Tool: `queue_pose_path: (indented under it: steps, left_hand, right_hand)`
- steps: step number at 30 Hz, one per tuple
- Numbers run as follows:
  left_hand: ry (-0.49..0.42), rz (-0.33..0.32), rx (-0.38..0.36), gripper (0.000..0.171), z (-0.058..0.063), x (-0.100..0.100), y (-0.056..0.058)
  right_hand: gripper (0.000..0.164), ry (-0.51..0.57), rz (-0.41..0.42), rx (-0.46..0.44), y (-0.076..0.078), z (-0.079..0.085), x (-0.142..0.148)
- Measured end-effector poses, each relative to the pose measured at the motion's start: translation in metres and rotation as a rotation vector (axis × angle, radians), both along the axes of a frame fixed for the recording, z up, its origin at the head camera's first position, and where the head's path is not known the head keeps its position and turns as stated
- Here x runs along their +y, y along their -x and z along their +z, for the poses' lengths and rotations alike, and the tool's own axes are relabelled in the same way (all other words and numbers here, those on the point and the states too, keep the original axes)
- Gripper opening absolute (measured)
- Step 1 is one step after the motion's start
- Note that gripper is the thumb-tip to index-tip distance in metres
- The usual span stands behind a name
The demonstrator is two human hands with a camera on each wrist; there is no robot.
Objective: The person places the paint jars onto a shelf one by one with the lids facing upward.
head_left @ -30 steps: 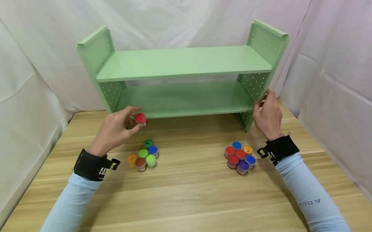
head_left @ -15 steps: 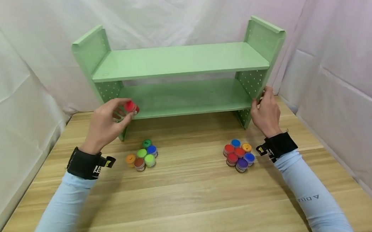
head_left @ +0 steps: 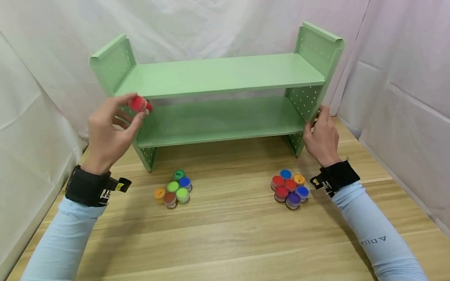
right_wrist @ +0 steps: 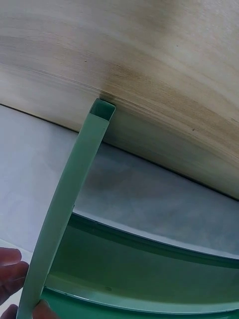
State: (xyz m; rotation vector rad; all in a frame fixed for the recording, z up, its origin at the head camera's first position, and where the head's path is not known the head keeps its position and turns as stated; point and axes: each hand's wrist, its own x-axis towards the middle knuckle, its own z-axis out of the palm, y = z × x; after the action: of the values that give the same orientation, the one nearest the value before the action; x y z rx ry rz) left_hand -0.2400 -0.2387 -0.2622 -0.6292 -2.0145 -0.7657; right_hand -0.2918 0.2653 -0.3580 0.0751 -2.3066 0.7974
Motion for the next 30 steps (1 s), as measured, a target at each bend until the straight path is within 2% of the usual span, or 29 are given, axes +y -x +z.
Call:
queue_pose_path:
  steps: [3, 6, 9, 15, 21, 30]
  left_hand:
    - [-0.069, 0.019, 0.005, 0.042, 0.009, -0.001, 0.004]
    - [-0.095, 0.069, 0.029, 0.04, 0.017, -0.003, 0.01]
    - [-0.076, 0.117, 0.05, 0.038, 0.021, -0.005, 0.015]
    - [-0.053, 0.183, 0.035, 0.036, 0.025, -0.007, 0.023]
    - [-0.001, 0.221, 0.005, 0.03, 0.031, -0.009, 0.023]
    - [0.094, 0.322, -0.057, 0.03, 0.04, -0.003, 0.024]
  right_hand:
    - [0.045, 0.002, 0.0, 0.005, 0.001, 0.0, -0.001]
    - [0.045, 0.002, 0.005, 0.007, 0.003, -0.001, -0.002]
    - [0.045, 0.0, 0.009, 0.006, 0.004, -0.002, -0.004]
    - [0.045, -0.004, 0.009, 0.008, 0.004, -0.001, -0.006]
    - [0.045, -0.006, 0.008, 0.003, 0.004, -0.001, -0.007]
    - [0.046, 0.001, 0.002, 0.002, 0.003, -0.001, -0.004]
